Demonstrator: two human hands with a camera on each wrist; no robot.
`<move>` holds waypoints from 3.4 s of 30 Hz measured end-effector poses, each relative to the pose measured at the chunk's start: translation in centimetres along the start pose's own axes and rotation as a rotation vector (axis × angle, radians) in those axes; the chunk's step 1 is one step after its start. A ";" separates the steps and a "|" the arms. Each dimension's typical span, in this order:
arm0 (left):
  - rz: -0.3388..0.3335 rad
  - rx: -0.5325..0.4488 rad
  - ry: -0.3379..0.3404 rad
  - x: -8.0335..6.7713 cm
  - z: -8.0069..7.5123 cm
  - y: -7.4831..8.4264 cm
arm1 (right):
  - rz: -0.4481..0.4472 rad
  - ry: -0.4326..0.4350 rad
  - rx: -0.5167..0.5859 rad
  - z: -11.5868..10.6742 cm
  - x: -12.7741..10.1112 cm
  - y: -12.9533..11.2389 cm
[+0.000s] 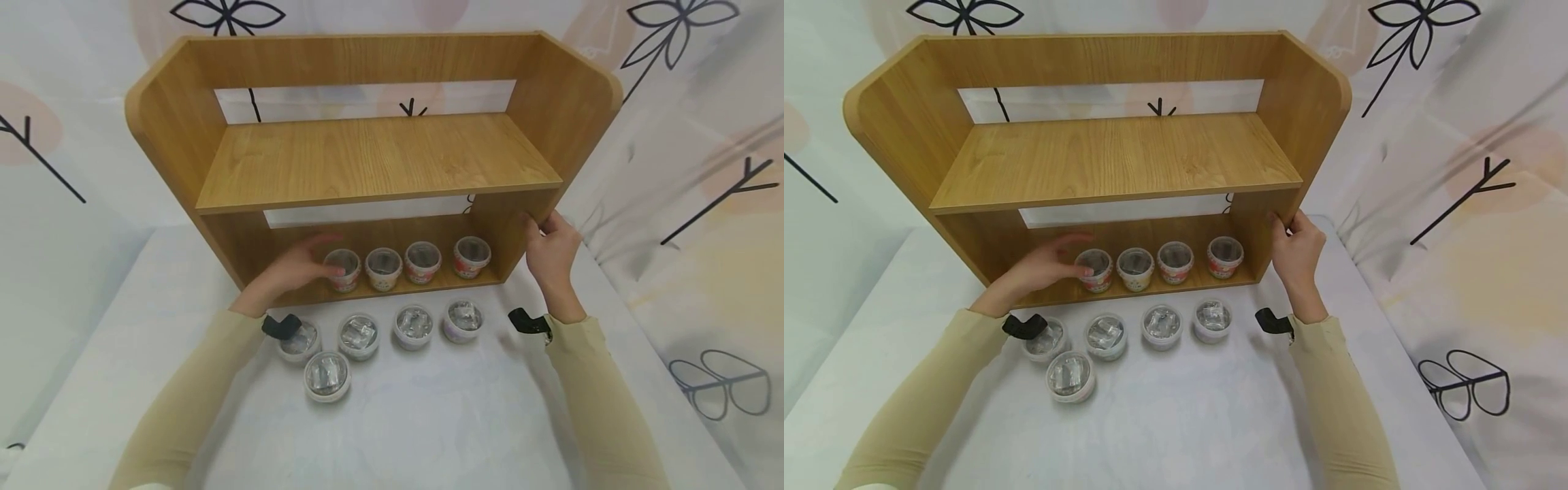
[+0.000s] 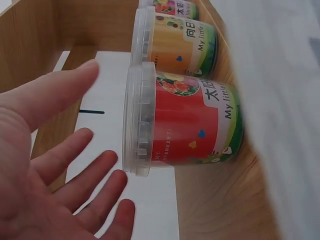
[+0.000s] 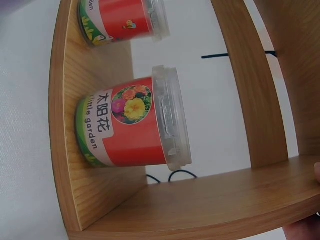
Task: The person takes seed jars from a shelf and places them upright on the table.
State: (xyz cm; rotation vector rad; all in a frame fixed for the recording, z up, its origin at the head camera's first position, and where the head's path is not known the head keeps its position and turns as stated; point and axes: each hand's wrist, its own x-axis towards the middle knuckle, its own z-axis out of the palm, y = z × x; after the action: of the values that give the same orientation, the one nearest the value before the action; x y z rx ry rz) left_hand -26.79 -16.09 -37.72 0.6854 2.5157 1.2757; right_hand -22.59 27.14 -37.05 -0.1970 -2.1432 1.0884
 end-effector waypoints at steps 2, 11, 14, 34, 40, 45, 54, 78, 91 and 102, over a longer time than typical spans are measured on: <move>-0.028 0.006 -0.029 0.0 0.0 0.0 | 0.000 -0.001 0.001 0.0 0.0 0.0; -0.047 0.043 -0.091 0.3 0.3 -0.1 | 0.003 0.007 -0.005 0.0 0.0 0.0; -0.044 0.050 -0.099 0.3 0.4 0.0 | 0.004 0.006 -0.008 0.0 0.0 0.1; -0.132 0.067 -0.058 0.1 0.5 0.7 | -0.022 0.010 0.009 0.2 0.0 0.3; -0.131 0.112 -0.026 -0.3 0.2 1.3 | -0.034 0.023 0.004 0.1 0.1 0.3; -0.118 0.112 0.004 -0.6 -0.1 2.0 | -0.047 0.029 0.003 0.0 0.1 0.3; -0.077 0.093 0.041 -1.2 -0.5 3.4 | -0.036 0.028 0.001 0.0 0.1 0.3; 0.126 0.116 0.030 -3.4 0.8 6.3 | -0.012 -0.009 0.000 0.0 -0.1 0.2; 0.187 0.077 -0.034 -5.0 3.0 7.3 | -0.028 0.018 -0.014 0.1 0.0 0.3; 0.203 0.016 -0.129 -6.4 4.5 7.7 | -0.017 0.009 0.004 0.1 0.0 0.3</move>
State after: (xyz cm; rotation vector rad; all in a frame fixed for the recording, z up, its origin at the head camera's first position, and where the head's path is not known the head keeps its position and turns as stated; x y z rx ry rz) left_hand -17.18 -12.29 -34.18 1.0147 2.4037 1.2318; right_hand -22.67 27.27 -37.36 -0.1816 -2.1308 1.0806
